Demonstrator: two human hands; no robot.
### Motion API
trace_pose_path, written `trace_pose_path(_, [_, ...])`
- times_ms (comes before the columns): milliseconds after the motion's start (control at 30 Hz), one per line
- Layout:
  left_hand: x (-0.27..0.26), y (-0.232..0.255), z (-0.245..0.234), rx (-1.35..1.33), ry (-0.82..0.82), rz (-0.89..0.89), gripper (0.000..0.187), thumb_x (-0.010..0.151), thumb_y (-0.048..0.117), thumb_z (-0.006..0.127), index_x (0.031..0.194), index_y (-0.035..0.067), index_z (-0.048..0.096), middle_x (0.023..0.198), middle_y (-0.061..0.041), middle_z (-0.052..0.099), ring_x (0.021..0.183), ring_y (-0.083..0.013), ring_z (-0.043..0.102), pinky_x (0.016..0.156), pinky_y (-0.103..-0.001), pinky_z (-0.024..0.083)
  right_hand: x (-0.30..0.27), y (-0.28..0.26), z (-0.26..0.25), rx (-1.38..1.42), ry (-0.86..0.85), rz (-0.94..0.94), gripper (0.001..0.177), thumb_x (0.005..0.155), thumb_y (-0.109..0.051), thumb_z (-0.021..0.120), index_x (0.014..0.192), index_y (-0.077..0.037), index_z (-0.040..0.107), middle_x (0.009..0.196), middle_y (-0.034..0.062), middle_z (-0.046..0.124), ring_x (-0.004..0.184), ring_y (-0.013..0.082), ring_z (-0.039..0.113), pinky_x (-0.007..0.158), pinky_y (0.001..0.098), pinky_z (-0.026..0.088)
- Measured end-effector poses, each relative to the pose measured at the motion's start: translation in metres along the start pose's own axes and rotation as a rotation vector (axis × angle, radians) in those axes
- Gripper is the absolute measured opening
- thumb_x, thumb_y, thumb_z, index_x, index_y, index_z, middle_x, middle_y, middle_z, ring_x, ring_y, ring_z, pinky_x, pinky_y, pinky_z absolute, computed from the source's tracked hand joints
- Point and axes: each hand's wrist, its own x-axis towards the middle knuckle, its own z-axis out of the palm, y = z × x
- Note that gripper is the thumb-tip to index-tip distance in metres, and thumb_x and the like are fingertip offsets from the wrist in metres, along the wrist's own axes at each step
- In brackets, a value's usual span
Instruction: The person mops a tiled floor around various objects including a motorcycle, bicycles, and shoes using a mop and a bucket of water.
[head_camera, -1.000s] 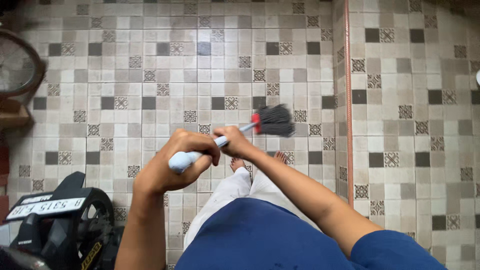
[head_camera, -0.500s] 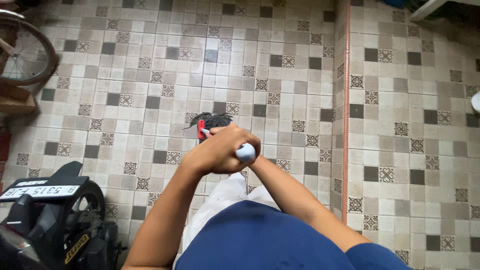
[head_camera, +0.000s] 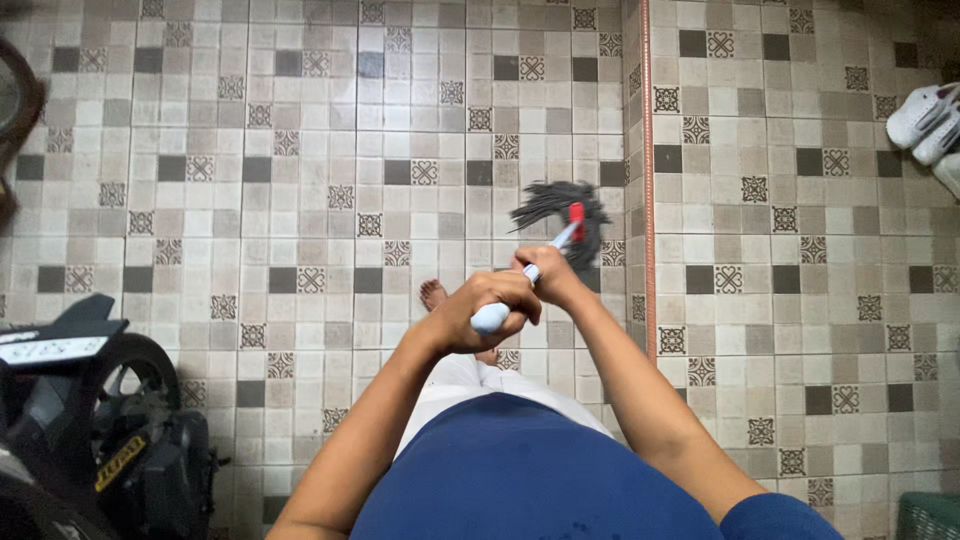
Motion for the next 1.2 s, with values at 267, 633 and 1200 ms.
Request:
trace_pose_path(267, [-0.07,0.002,0.037,-0.145,0.217,-0.312,0.017,0.088,0.003,0.064,0.104,0.005,0.069,0.088,-0.008,0.068,0.08,-0.0166,0.067,0.073,-0.032,0.055,-0.029,0.013,0.043,-0.15,-0.081,0.002,0.023,0.091,-0.022,0.068,0.076,-0.006,0.062,0.074,0.0192,0.065,0.074,0.0427,0.064,0.065,0.05,0.05])
trace_pose_path(633, [-0.11,0.134,-0.077,0.237,0.336,-0.536,0.015,0.087,0.013,0.067,0.096,0.003,0.072,0.074,-0.014,0.073,0.064,-0.024,0.071,0.064,-0.035,0.056,0.083,-0.166,0.155,0.226,-0.184,-0.363,0.027,0.072,-0.028,0.077,0.083,-0.006,0.064,0.078,0.0163,0.067,0.075,0.0345,0.068,0.066,0.0407,0.052])
trace_pose_path(1200, [-0.091,0.128,-0.089,0.251,0.224,-0.149,0.014,0.083,0.011,0.061,0.091,0.003,0.07,0.081,-0.01,0.073,0.074,-0.0238,0.071,0.068,-0.034,0.057,0.069,-0.24,0.074,0.567,-0.426,0.097,0.006,0.086,-0.013,0.063,0.088,-0.008,0.067,0.072,0.0015,0.066,0.061,0.0131,0.064,0.051,0.0377,0.051])
